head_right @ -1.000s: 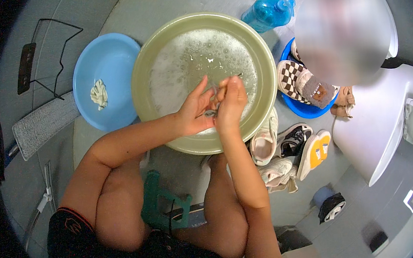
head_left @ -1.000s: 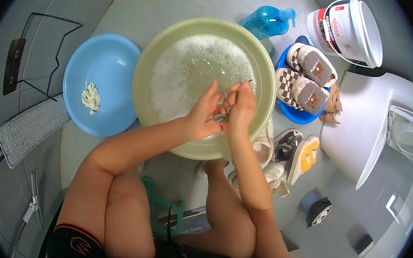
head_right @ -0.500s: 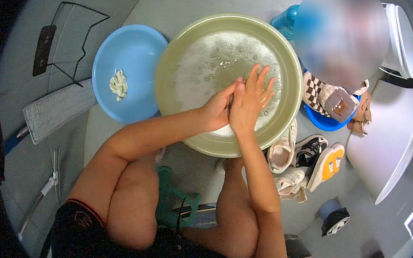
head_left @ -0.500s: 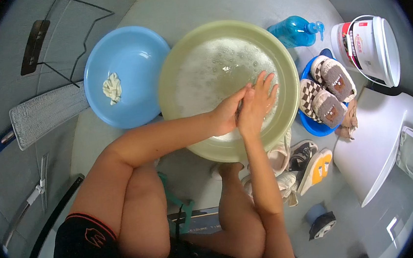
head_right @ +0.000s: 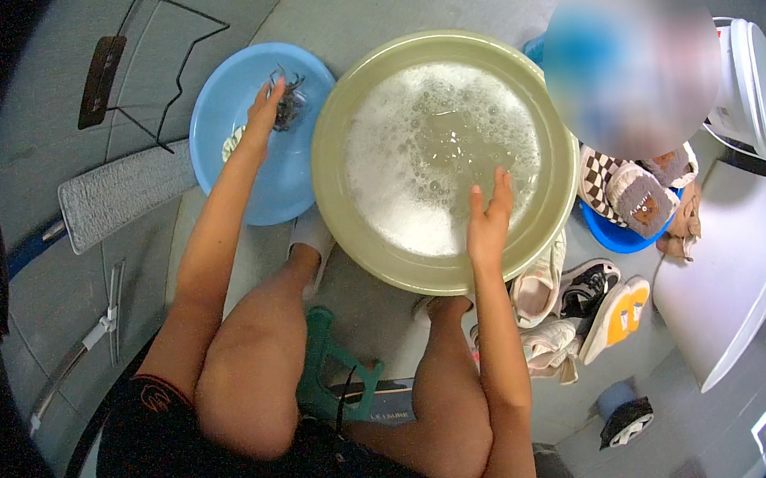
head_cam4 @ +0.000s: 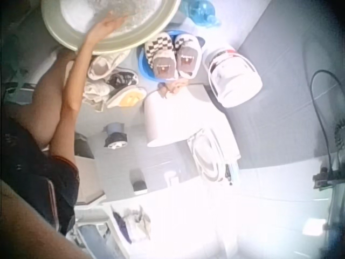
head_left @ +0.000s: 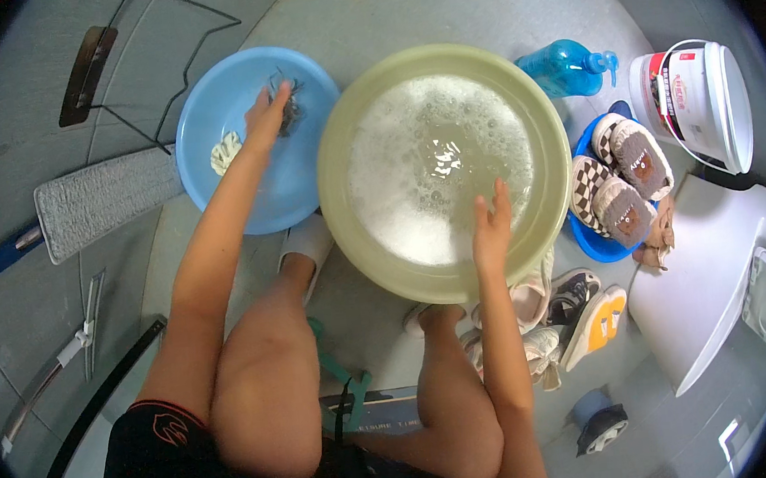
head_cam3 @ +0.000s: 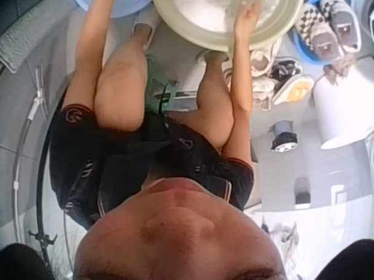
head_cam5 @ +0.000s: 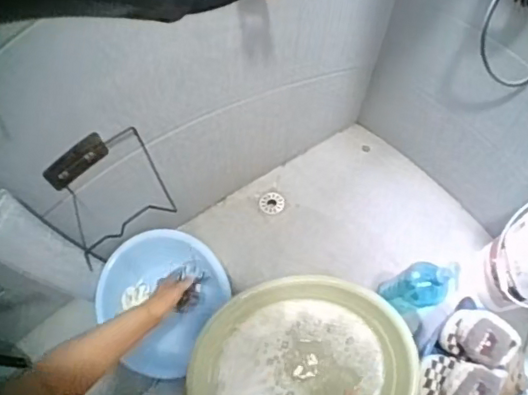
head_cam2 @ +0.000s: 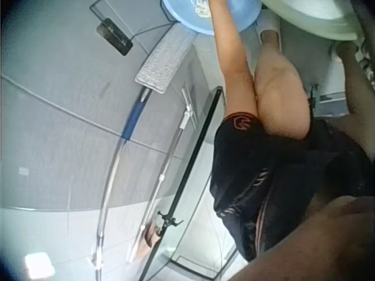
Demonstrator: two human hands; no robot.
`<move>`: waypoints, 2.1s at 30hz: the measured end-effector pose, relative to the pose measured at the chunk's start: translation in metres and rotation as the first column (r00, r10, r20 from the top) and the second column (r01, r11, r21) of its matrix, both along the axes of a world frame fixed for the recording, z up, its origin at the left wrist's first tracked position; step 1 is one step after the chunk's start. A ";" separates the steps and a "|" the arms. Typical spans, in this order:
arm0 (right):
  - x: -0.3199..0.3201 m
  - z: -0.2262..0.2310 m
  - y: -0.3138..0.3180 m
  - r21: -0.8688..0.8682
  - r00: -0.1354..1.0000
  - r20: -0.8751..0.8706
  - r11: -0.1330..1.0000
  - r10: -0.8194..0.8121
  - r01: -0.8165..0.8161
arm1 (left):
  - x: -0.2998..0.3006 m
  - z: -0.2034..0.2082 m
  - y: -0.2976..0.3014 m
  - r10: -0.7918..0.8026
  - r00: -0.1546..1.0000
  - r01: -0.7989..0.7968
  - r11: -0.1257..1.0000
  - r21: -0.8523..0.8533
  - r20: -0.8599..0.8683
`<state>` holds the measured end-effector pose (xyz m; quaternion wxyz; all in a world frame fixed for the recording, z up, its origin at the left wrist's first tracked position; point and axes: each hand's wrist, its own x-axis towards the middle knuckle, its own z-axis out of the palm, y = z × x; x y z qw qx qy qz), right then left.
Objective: The person washes shoelaces and a white sneaker in a basin of soapy water. They first scrub the laces by hand, then use a pink brush to scrub the sneaker's upper and sole.
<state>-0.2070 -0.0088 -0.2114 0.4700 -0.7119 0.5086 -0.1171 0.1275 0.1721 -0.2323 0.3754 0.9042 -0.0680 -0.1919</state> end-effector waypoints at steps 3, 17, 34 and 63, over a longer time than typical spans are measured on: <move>-0.010 -0.026 -0.014 -0.122 0.989 -0.089 0.984 0.118 -0.128 | -0.012 -0.038 0.019 -0.270 0.909 0.102 0.883 0.458 0.318; 0.093 -0.104 0.014 0.164 0.596 -0.412 0.699 0.690 -0.696 | -0.162 0.054 -0.089 -0.635 0.767 0.605 0.668 -0.434 0.091; -0.009 -0.035 -0.055 0.531 0.913 0.002 0.773 0.408 -0.347 | -0.167 0.001 -0.065 -0.520 0.751 0.299 0.817 -0.493 -0.407; 0.032 0.160 -0.029 -0.404 0.767 -0.430 0.659 0.476 -0.635 | -0.169 0.044 -0.138 -0.765 -0.380 -0.638 0.624 -0.452 -0.520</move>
